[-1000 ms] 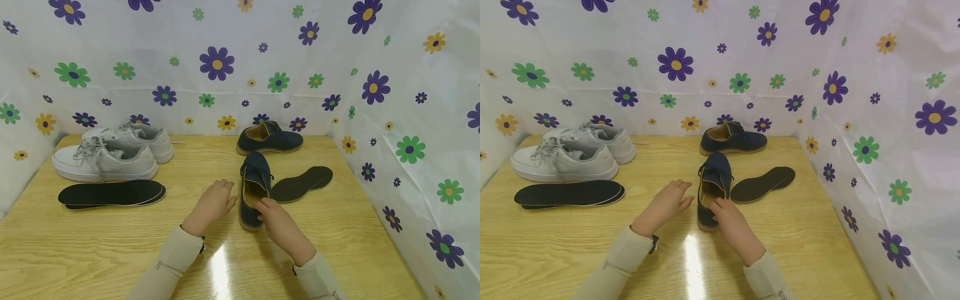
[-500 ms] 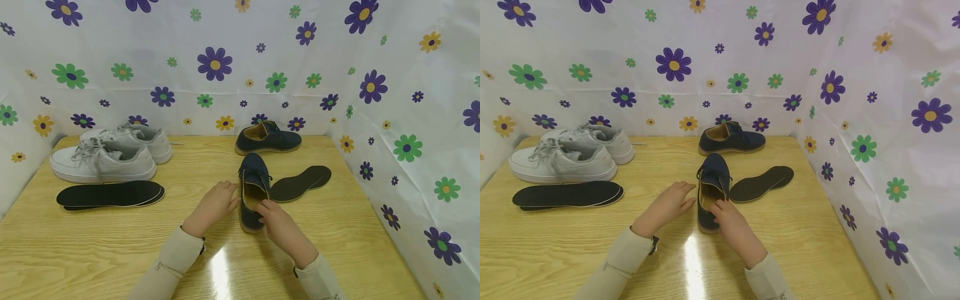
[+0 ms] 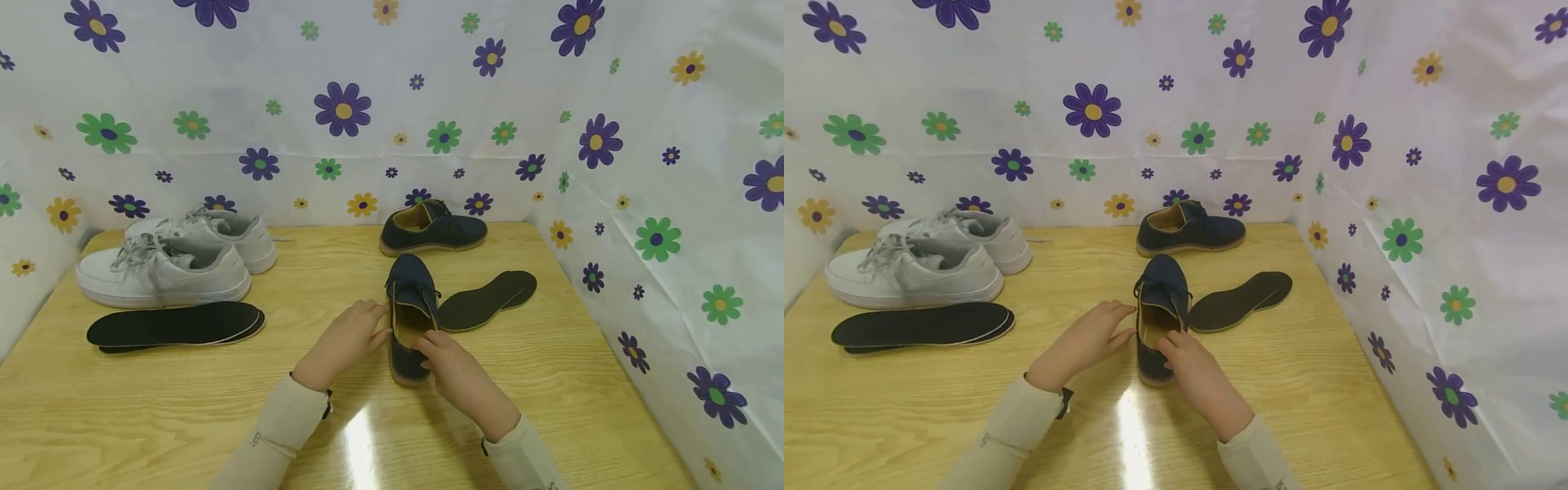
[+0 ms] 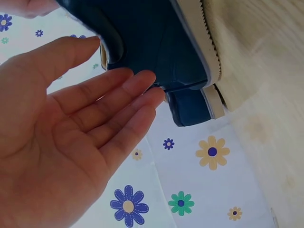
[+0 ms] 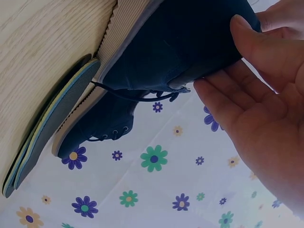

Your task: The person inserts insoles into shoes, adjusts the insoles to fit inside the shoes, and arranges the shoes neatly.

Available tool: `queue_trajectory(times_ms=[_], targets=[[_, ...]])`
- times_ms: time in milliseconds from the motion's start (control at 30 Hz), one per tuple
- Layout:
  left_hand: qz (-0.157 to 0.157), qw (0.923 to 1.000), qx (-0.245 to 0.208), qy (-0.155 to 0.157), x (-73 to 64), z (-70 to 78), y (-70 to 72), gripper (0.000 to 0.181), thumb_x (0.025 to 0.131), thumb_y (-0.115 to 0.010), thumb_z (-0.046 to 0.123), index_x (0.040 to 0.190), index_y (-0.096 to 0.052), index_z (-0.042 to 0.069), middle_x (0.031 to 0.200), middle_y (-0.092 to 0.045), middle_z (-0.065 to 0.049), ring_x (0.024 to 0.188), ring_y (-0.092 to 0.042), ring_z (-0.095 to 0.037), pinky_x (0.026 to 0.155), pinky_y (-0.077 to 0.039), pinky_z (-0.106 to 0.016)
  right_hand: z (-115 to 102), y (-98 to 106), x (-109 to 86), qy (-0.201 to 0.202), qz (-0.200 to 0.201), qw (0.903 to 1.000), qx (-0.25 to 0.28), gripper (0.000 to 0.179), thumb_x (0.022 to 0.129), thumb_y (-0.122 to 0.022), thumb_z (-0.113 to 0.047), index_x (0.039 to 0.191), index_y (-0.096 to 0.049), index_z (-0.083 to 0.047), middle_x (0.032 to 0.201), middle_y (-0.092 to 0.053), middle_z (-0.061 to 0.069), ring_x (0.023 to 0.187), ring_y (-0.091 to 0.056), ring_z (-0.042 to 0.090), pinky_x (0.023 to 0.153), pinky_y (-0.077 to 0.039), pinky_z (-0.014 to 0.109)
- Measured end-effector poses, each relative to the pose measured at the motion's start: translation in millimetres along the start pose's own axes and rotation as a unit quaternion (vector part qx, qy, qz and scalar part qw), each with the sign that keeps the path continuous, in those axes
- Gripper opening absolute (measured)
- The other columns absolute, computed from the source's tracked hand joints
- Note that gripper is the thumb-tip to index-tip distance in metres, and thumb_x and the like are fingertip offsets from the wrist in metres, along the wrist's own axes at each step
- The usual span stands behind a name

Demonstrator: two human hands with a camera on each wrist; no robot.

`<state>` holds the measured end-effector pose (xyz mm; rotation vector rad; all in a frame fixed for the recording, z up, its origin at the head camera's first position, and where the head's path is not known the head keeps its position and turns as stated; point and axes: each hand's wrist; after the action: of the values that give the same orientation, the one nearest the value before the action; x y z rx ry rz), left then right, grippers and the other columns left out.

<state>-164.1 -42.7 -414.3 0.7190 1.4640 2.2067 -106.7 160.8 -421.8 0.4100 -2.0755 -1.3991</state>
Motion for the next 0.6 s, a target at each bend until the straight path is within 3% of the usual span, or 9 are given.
queue_trajectory(times_ms=[133,300,433,600], targets=[[-0.004,1.0000,0.000,-0.005,2.8,-1.0,2.1,0.036,0.092,-0.066,0.018,0.116,-0.061,-0.008,0.107,-0.062,-0.018,0.099,-0.060,-0.033,0.084,-0.051,-0.041,1.5,0.1,-0.4,0.005,-0.003,1.0000,-0.003,0.034,0.076,-0.073,0.012,0.103,-0.063,-0.006,0.089,-0.055,0.003,0.083,-0.056,0.018,0.073,-0.051,0.030],[-0.031,0.9995,0.002,0.003,6.5,-1.9,7.5,0.035,0.092,-0.066,0.018,0.116,-0.062,-0.007,0.107,-0.063,-0.018,0.101,-0.060,-0.033,0.086,-0.051,-0.041,1.7,1.3,0.3,0.000,-0.022,0.9998,0.001,0.033,0.078,-0.072,0.010,0.104,-0.062,-0.006,0.092,-0.055,0.002,0.084,-0.055,0.017,0.075,-0.051,0.029],[-0.043,0.9990,-0.002,0.009,7.5,-2.6,9.1,0.035,0.093,-0.065,0.019,0.117,-0.062,-0.006,0.110,-0.063,-0.017,0.105,-0.059,-0.033,0.088,-0.050,-0.042,4.3,3.9,0.6,0.002,-0.031,0.9992,0.027,0.031,0.079,-0.072,0.008,0.105,-0.063,-0.005,0.093,-0.057,0.003,0.084,-0.056,0.017,0.075,-0.051,0.029],[-0.035,0.9993,-0.005,0.006,11.2,-3.0,10.0,0.035,0.092,-0.066,0.019,0.117,-0.063,-0.006,0.108,-0.064,-0.017,0.104,-0.060,-0.033,0.089,-0.050,-0.042,10.6,8.4,1.6,-0.002,-0.043,0.9970,0.065,0.029,0.080,-0.072,0.006,0.106,-0.063,-0.003,0.096,-0.060,0.005,0.086,-0.060,0.019,0.073,-0.052,0.027]])
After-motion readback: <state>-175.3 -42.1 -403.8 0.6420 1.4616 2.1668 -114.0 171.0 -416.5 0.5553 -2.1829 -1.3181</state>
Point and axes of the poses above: each hand's wrist, its own x-axis towards the middle knuckle, its own y-axis out of the back of the hand, z = x × y
